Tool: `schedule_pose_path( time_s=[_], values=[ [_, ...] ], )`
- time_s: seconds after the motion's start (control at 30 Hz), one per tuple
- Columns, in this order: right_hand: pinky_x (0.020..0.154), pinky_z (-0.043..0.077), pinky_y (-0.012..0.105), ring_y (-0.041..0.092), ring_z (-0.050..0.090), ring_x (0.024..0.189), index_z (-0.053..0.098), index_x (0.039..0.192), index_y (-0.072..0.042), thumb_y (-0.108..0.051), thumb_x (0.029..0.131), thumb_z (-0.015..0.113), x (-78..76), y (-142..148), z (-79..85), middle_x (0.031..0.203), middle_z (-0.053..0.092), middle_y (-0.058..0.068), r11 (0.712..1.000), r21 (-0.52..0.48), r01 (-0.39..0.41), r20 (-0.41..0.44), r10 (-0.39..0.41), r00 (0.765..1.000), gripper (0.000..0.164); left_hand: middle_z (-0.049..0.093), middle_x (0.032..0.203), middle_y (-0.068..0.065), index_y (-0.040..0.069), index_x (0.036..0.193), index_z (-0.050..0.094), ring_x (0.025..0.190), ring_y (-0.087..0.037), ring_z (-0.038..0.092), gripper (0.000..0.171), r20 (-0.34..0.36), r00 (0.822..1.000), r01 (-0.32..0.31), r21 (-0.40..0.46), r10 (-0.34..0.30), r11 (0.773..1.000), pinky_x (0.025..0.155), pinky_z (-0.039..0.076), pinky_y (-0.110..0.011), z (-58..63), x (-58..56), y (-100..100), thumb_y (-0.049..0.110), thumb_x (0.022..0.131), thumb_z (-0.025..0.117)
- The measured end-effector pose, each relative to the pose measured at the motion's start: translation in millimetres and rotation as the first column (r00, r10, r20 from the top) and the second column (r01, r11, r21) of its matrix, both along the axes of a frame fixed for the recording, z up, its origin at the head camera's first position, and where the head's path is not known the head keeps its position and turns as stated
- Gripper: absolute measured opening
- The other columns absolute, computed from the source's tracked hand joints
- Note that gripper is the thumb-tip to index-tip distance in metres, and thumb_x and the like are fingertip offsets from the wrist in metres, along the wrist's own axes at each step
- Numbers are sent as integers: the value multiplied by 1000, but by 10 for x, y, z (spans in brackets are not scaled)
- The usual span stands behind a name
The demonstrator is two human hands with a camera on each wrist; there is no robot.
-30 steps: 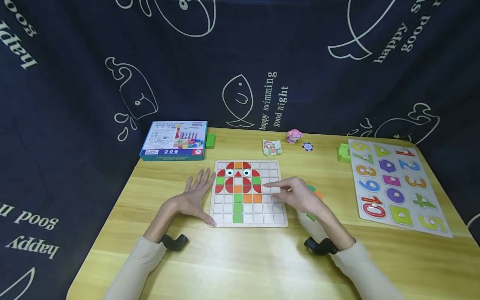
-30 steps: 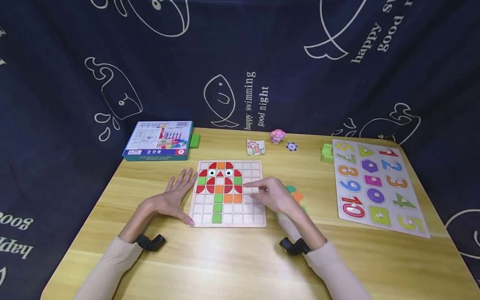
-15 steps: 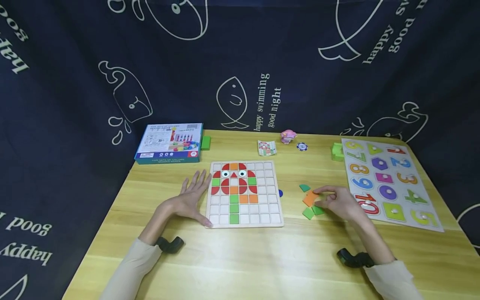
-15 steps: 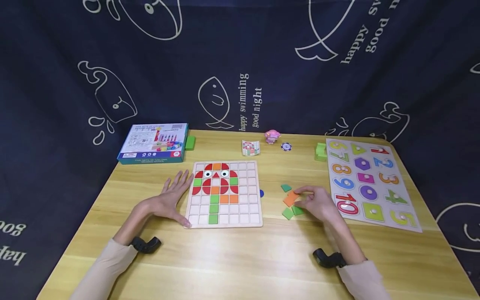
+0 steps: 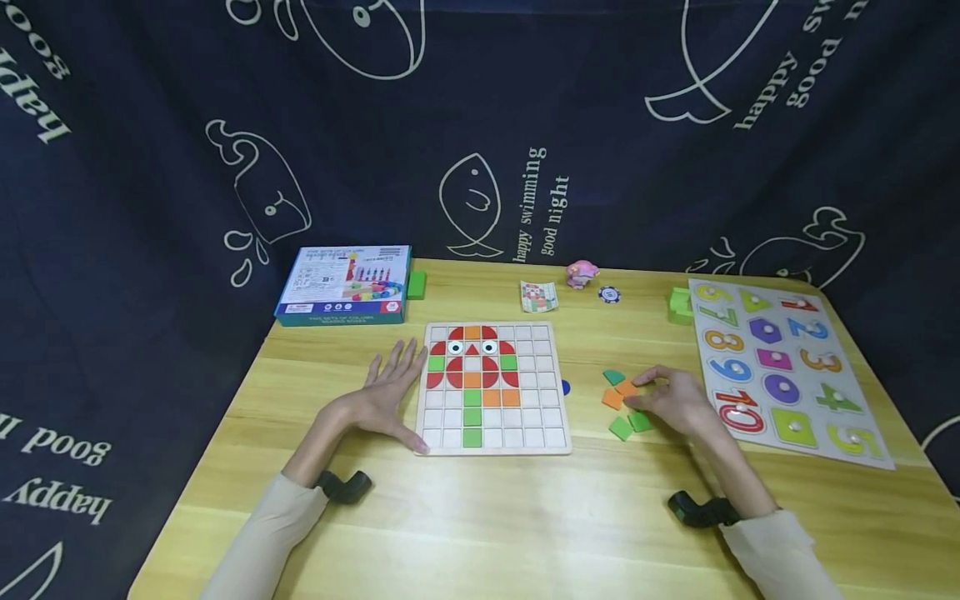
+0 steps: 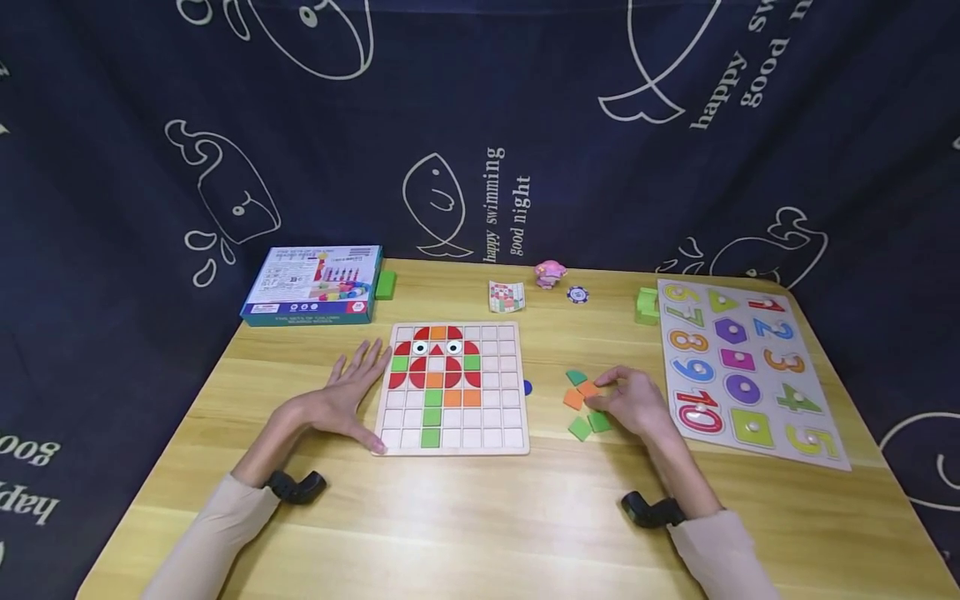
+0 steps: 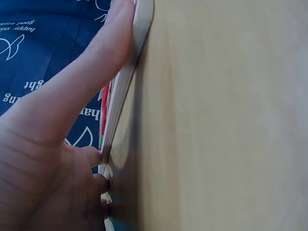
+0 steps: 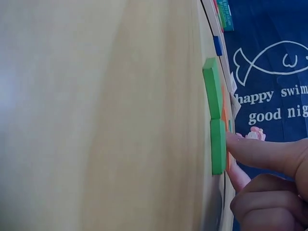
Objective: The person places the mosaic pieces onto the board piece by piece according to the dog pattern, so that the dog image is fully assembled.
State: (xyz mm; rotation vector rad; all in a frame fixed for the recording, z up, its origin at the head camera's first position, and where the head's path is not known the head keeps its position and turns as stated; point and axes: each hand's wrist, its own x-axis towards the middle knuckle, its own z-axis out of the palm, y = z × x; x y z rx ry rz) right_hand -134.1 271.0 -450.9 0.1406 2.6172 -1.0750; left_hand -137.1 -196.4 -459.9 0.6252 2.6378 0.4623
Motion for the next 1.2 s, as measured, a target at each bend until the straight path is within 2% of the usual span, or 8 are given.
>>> schedule_pose_path(
  time_s=[0.17, 0.37, 0.53, 0.67, 0.8, 0.93, 1.17, 1.2],
  values=[
    [43, 30, 23, 10, 37, 50, 63, 112, -6, -27, 85, 73, -31, -57, -14, 58, 42, -5, 994, 77, -77, -77, 83, 994, 35, -21, 161, -15, 14, 155, -12, 148, -37, -20, 153, -14, 1000, 4, 15, -4, 1000, 118, -9, -63, 23, 9, -11, 76, 49, 78],
    [44, 33, 22, 11, 40, 52, 63, 111, -2, -22, 88, 71, 7, -217, 27, 61, 48, 0, 984, 123, -128, -151, 146, 978, 32, -20, 161, -16, 13, 155, -11, 148, -38, -19, 151, -18, 1000, 4, 14, -4, 1000, 117, -9, -64, 23, 13, -25, 74, 50, 79],
    [45, 35, 22, 10, 40, 50, 67, 108, -3, -19, 85, 73, 85, -583, 126, 60, 48, -1, 974, 64, -219, -219, 227, 949, 29, -20, 161, -17, 12, 155, -10, 148, -39, -19, 151, -18, 1000, 5, 17, -5, 1000, 117, -9, -64, 12, 15, -24, 73, 50, 80],
    [45, 33, 20, 8, 37, 49, 70, 104, -6, -18, 83, 75, 175, -1013, 171, 59, 47, -2, 954, -2, -300, -215, 293, 932, 24, -21, 161, -15, 14, 155, -10, 148, -37, -19, 150, -18, 1000, 4, 13, -4, 1000, 118, -9, -63, 19, 23, -13, 75, 51, 79],
    [45, 31, 20, 8, 35, 47, 71, 100, -8, -18, 81, 77, 241, -1418, 146, 54, 44, -3, 953, -7, -303, -205, 295, 933, 21, -21, 161, -14, 14, 155, -11, 149, -36, -20, 150, -12, 1000, -5, 6, 5, 1000, 118, -9, -62, 21, 32, -13, 76, 51, 78],
    [44, 29, 20, 9, 37, 46, 72, 95, -7, -15, 79, 80, 283, -1683, 100, 52, 45, -2, 958, 13, -286, -207, 283, 937, 20, -21, 161, -14, 15, 155, -11, 149, -36, -20, 150, -10, 1000, -1, 6, 1, 1000, 118, -10, -62, 13, 27, -10, 76, 50, 78],
    [44, 25, 20, 9, 32, 45, 74, 99, -10, -14, 77, 81, 292, -1787, 84, 51, 47, 0, 950, 4, -311, -207, 305, 930, 24, -22, 161, -14, 15, 155, -12, 148, -35, -21, 151, -5, 1000, 7, 12, -7, 1000, 118, -10, -62, 16, 17, -4, 76, 50, 78],
    [45, 26, 19, 8, 33, 47, 74, 100, -11, -13, 76, 81, 285, -1784, 84, 55, 54, 0, 947, -4, -322, -213, 314, 925, 25, -22, 161, -14, 15, 155, -12, 148, -35, -21, 151, -4, 1000, 6, 15, -6, 1000, 118, -10, -62, 19, 20, -6, 76, 50, 78]
  ],
)
